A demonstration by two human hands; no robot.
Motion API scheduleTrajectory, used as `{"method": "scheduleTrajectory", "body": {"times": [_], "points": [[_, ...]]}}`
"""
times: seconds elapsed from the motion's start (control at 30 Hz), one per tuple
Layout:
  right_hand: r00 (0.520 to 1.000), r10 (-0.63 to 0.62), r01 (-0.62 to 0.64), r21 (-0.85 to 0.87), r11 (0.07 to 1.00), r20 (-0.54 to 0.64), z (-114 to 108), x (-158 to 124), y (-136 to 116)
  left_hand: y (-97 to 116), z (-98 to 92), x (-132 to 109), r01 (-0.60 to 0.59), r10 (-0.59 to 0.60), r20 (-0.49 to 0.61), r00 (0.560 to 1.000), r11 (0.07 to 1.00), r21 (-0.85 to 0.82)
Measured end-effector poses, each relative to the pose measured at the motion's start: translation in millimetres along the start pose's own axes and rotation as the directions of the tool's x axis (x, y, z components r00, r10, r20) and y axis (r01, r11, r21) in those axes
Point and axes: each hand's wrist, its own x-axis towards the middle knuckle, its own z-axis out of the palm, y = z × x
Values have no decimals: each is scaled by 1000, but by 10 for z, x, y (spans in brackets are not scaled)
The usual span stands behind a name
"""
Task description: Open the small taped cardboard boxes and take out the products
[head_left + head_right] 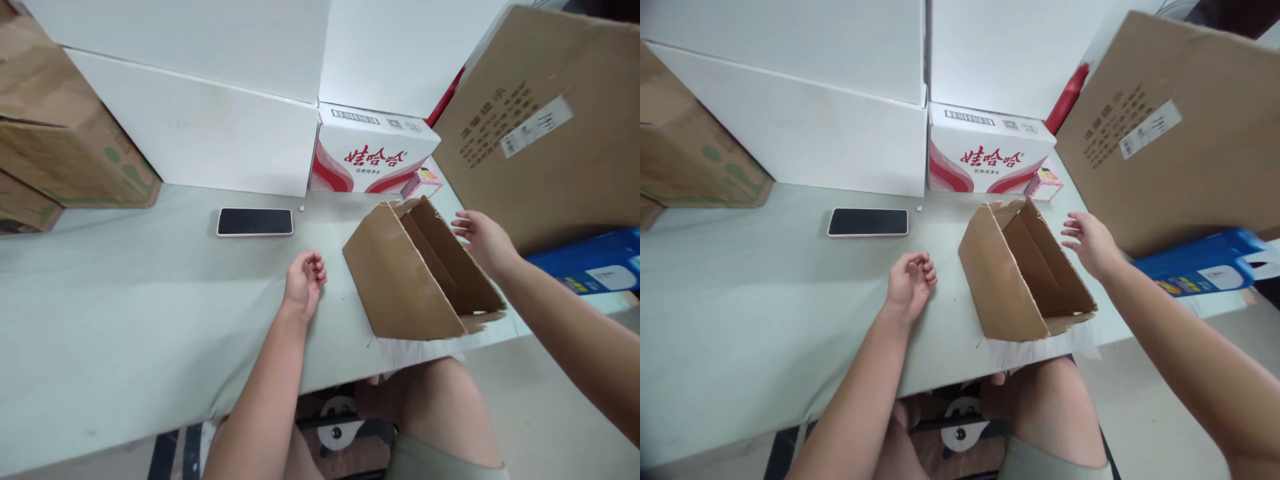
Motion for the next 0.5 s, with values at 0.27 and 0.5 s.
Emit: {"method": "scheduleTrajectory", "body": {"times": [0.27,0.5], "points": [[962,161,-105,-244,964,220,-497,-1473,-49,18,39,-181,-46,48,31,998,998,-47],[839,515,-502,-117,857,174,-390,-1574,-283,75,12,-177,-68,69,24,997,996,-57]]}}
